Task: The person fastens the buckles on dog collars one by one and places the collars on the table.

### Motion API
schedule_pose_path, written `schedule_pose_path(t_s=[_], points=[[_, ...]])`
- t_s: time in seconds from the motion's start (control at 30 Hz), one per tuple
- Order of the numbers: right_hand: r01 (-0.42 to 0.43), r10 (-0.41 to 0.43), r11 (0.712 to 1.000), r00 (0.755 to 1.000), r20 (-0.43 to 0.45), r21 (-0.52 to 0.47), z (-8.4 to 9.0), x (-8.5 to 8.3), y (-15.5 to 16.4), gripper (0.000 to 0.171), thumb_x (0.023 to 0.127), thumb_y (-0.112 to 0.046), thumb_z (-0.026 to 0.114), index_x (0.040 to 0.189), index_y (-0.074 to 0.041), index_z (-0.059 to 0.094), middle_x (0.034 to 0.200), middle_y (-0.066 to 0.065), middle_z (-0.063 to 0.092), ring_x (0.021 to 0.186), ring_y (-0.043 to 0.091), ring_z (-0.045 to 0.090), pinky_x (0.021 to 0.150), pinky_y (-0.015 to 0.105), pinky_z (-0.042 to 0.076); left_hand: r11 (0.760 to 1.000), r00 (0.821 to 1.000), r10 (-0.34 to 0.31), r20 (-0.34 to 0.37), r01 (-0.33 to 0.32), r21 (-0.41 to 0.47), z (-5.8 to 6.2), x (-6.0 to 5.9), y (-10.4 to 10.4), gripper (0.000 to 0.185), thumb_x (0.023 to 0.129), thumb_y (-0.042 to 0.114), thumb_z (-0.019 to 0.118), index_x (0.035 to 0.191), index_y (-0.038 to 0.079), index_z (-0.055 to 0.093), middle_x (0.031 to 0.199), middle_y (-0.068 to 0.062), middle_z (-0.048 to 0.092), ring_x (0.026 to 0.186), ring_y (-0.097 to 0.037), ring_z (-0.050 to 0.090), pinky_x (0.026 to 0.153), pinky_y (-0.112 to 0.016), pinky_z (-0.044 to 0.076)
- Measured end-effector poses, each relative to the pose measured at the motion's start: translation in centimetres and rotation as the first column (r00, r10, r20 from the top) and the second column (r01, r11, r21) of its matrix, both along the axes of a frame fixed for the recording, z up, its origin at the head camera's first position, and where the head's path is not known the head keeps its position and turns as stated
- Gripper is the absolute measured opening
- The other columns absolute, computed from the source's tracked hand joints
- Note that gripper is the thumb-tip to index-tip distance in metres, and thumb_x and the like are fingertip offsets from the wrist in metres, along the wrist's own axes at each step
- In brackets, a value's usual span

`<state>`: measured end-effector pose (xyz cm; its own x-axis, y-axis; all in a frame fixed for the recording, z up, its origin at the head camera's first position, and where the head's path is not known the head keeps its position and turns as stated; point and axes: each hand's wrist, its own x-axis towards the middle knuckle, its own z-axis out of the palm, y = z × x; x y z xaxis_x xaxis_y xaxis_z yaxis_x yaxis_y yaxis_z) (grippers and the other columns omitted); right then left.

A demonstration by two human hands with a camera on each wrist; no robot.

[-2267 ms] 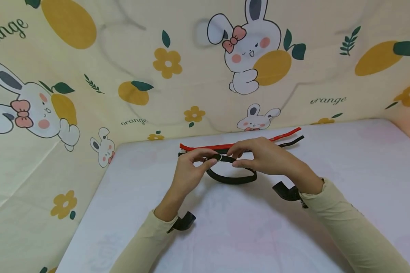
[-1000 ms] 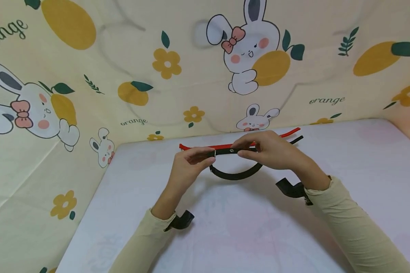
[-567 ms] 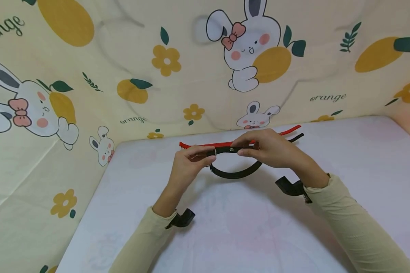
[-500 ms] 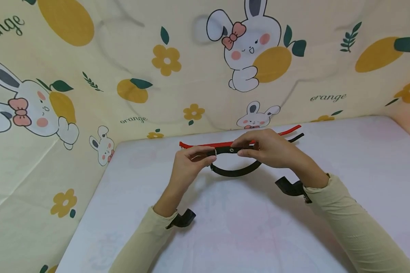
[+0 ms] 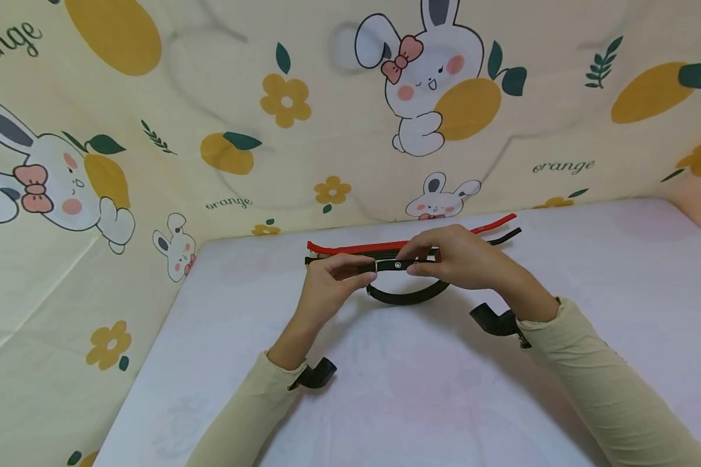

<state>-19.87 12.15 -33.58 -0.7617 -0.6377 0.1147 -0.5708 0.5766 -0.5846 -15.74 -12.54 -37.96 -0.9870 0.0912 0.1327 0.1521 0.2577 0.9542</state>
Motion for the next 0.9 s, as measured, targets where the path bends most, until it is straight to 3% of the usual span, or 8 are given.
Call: schedule_pose_path(t_s=[0.33,0.5,0.73,0.9], points=[[-0.010,0.010,1.000,0.999,-0.044,-0.011,-0.38,-0.07,-0.30,0.020,0.087,-0.020,0.077,0.107,-0.024,0.076,0.098,-0.010,0.074,0.085,0.011,0.059,0.071,0.029,0.048,0.997,1.000,0.001,-0.026,-0.003,-0.074,-0.15,-0.10,-0.01,0.026,0.083,0.013,0.082,0.108,0.013,0.077,0.107,-0.005,0.075,0.105,-0.020,0.068,0.100,-0.038,0.054],[-0.007,0.007,1.000,0.999,-0.044,-0.018,-0.38,0.10,-0.45,0.023,0.087,-0.021,0.078,0.110,-0.023,0.074,0.093,-0.013,0.073,0.082,0.008,0.062,0.069,0.028,0.049,0.997,0.999,0.006,-0.036,-0.009,-0.080,-0.25,-0.18,0.11,0.025,0.082,0.013,0.082,0.107,0.014,0.077,0.106,-0.005,0.075,0.107,-0.021,0.066,0.099,-0.045,0.052],[-0.006,0.005,0.999,0.999,-0.034,-0.051,-0.15,0.53,-0.75,0.029,0.087,-0.020,0.078,0.115,-0.020,0.069,0.097,-0.010,0.075,0.094,0.008,0.070,0.078,0.033,0.053,0.997,0.996,-0.017,-0.090,0.010,-0.072,-0.20,-0.04,0.31,0.025,0.082,0.014,0.083,0.106,0.012,0.077,0.105,-0.006,0.075,0.107,-0.017,0.065,0.100,-0.043,0.050],[-0.021,0.019,0.998,0.999,-0.035,-0.062,-0.25,0.78,-1.00,0.029,0.088,-0.019,0.077,0.115,-0.021,0.067,0.099,-0.008,0.075,0.095,0.010,0.069,0.078,0.033,0.052,0.997,0.996,-0.016,-0.089,0.010,-0.071,-0.16,0.12,0.40,0.024,0.082,0.013,0.082,0.105,0.013,0.077,0.104,-0.005,0.075,0.102,-0.016,0.067,0.097,-0.040,0.049]])
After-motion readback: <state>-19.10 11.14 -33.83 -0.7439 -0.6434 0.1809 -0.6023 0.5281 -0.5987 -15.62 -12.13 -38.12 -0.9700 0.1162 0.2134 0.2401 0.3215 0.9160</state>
